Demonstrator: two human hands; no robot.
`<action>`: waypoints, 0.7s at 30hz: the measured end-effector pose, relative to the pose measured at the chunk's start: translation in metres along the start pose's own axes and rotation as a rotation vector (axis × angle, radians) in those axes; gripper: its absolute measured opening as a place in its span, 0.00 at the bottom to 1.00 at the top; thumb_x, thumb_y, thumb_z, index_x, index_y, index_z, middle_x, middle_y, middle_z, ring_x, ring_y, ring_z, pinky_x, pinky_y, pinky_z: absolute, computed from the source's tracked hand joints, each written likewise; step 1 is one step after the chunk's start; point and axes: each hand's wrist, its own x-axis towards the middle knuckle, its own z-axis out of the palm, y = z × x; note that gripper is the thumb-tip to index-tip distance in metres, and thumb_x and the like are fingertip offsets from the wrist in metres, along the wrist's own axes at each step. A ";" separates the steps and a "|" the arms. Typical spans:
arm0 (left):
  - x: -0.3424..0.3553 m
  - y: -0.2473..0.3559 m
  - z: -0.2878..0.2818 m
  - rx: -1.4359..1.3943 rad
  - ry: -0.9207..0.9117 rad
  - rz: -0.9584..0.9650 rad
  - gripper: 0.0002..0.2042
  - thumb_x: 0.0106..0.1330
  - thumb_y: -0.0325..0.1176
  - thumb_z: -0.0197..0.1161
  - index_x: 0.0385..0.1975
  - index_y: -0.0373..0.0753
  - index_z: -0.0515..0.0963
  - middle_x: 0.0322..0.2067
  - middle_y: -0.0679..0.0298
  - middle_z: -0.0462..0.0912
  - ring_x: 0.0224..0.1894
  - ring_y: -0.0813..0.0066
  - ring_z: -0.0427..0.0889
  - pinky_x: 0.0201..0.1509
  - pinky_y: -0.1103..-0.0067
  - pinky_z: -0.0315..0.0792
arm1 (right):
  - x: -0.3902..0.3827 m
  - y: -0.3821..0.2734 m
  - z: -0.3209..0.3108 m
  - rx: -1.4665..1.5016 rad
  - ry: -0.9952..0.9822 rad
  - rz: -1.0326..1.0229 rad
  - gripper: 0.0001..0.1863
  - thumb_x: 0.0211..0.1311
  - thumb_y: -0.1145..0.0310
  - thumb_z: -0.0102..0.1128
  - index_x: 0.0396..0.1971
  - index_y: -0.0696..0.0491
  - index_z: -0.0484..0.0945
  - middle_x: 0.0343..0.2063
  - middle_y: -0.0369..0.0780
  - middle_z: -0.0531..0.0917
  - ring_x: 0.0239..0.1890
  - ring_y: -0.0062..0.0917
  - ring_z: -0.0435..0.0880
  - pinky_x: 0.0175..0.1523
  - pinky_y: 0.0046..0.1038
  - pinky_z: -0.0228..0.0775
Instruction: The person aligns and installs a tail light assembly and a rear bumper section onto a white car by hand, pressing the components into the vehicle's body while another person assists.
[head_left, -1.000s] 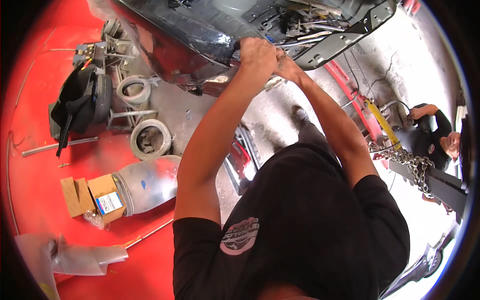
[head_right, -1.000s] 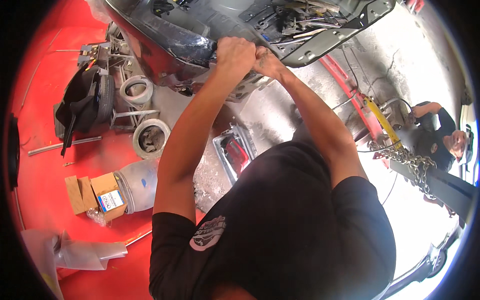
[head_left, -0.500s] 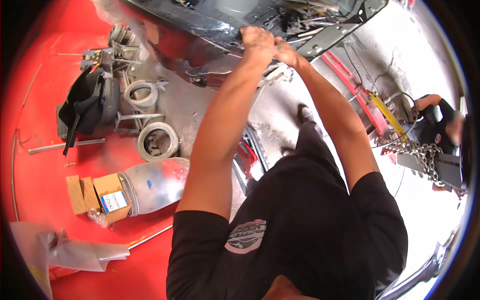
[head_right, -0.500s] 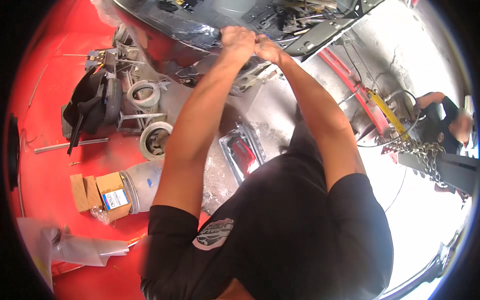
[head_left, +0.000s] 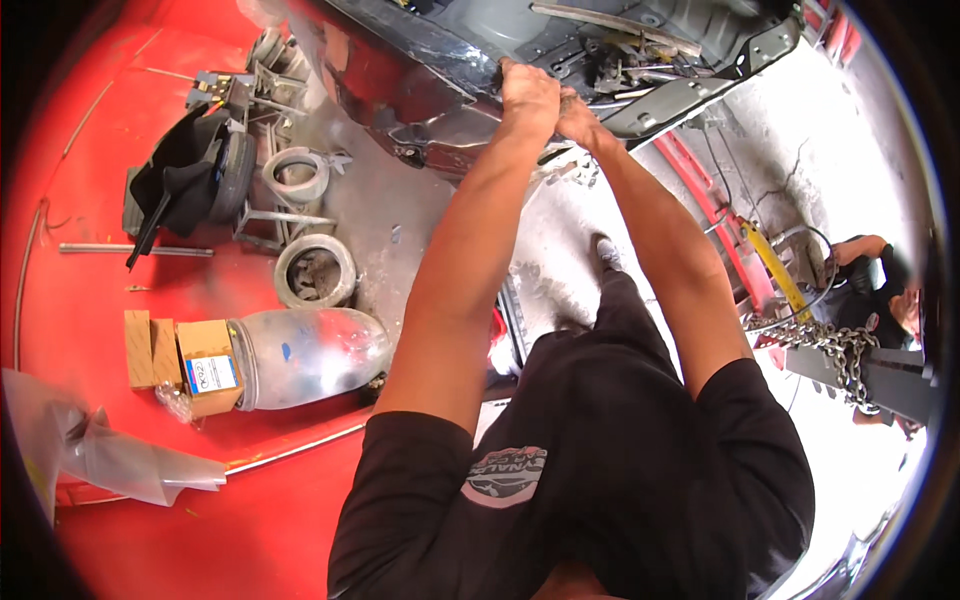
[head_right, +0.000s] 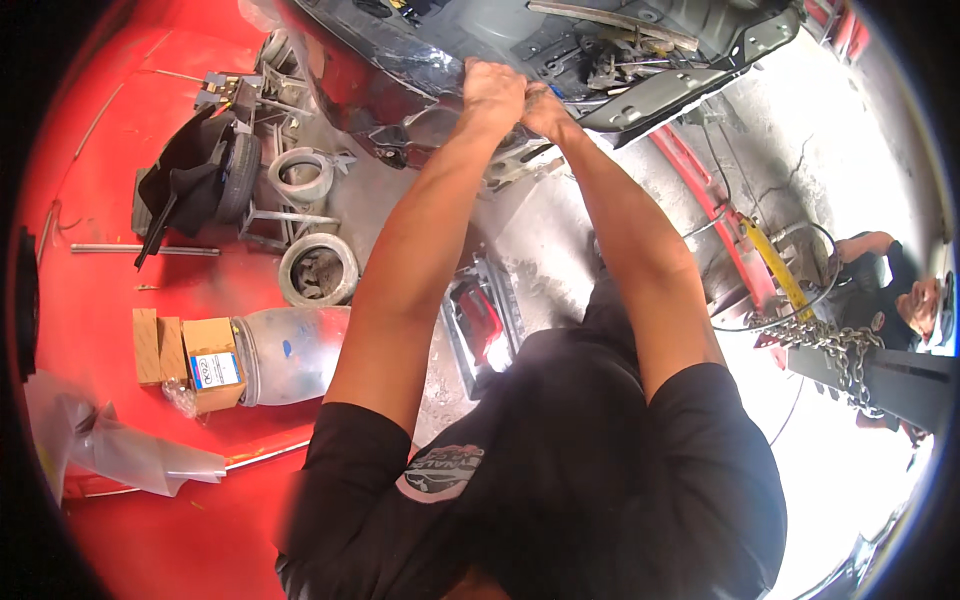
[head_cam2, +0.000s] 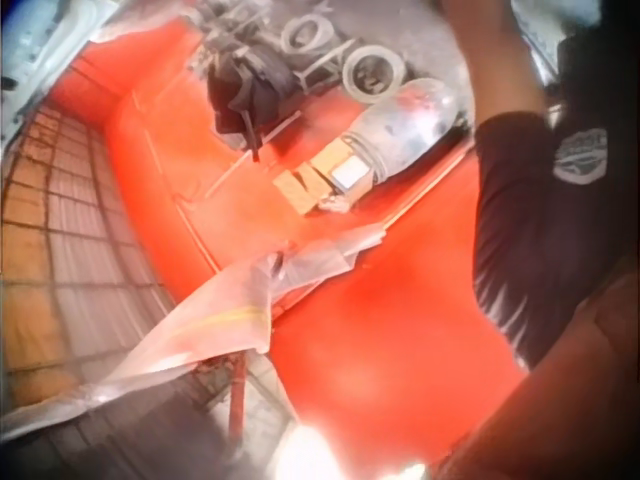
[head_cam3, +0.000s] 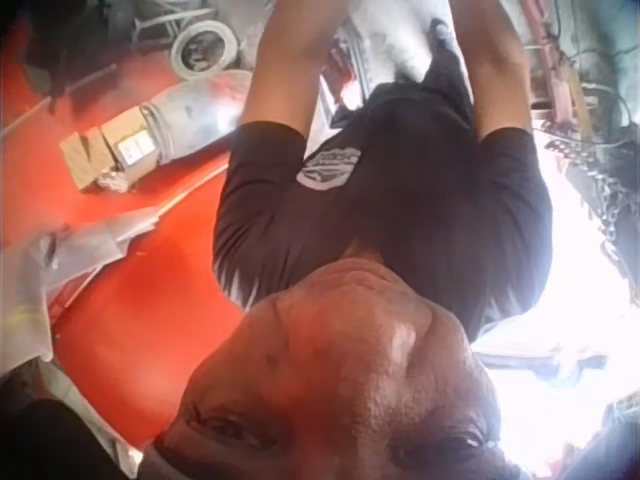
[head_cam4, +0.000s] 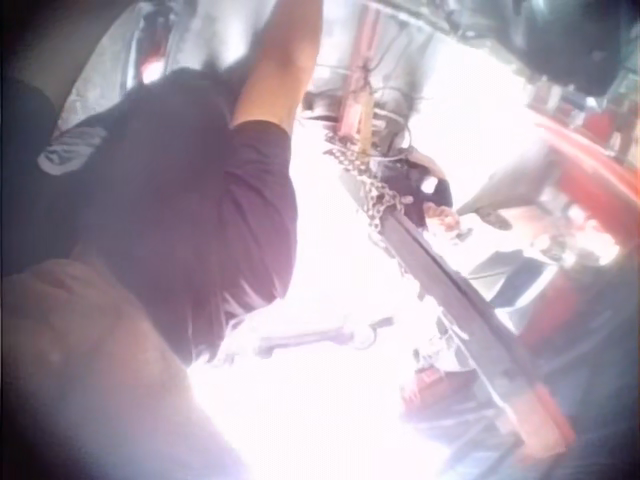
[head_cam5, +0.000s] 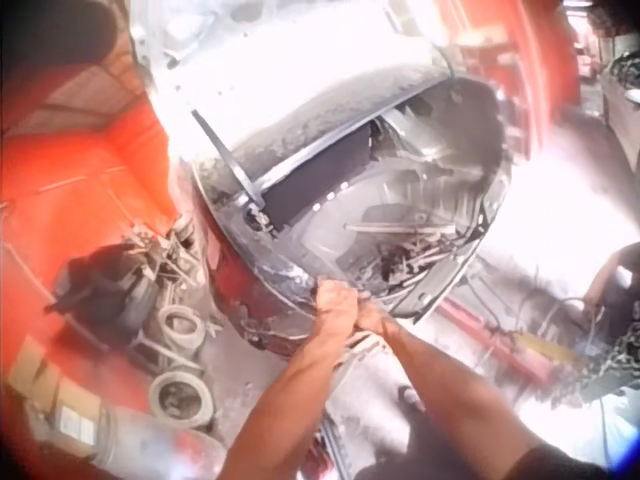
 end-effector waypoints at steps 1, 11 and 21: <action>-0.002 -0.003 0.002 0.013 -0.009 0.016 0.13 0.71 0.40 0.57 0.47 0.54 0.88 0.47 0.71 0.89 0.52 0.71 0.87 0.56 0.62 0.69 | 0.002 -0.005 0.001 0.001 -0.031 0.056 0.19 0.58 0.57 0.64 0.35 0.61 0.85 0.38 0.52 0.88 0.42 0.42 0.87 0.50 0.37 0.76; -0.011 -0.002 -0.003 0.055 -0.002 0.062 0.13 0.71 0.39 0.57 0.47 0.54 0.88 0.48 0.70 0.89 0.53 0.71 0.87 0.56 0.65 0.71 | -0.009 -0.024 -0.003 0.031 0.017 0.078 0.16 0.59 0.60 0.63 0.34 0.59 0.85 0.38 0.50 0.88 0.43 0.41 0.87 0.49 0.36 0.76; -0.005 -0.011 0.008 0.039 0.064 0.112 0.13 0.71 0.37 0.56 0.45 0.54 0.88 0.43 0.70 0.90 0.49 0.71 0.88 0.53 0.65 0.73 | -0.001 -0.022 0.004 -0.231 0.036 -0.027 0.14 0.61 0.62 0.59 0.33 0.58 0.85 0.38 0.52 0.87 0.43 0.44 0.86 0.49 0.39 0.76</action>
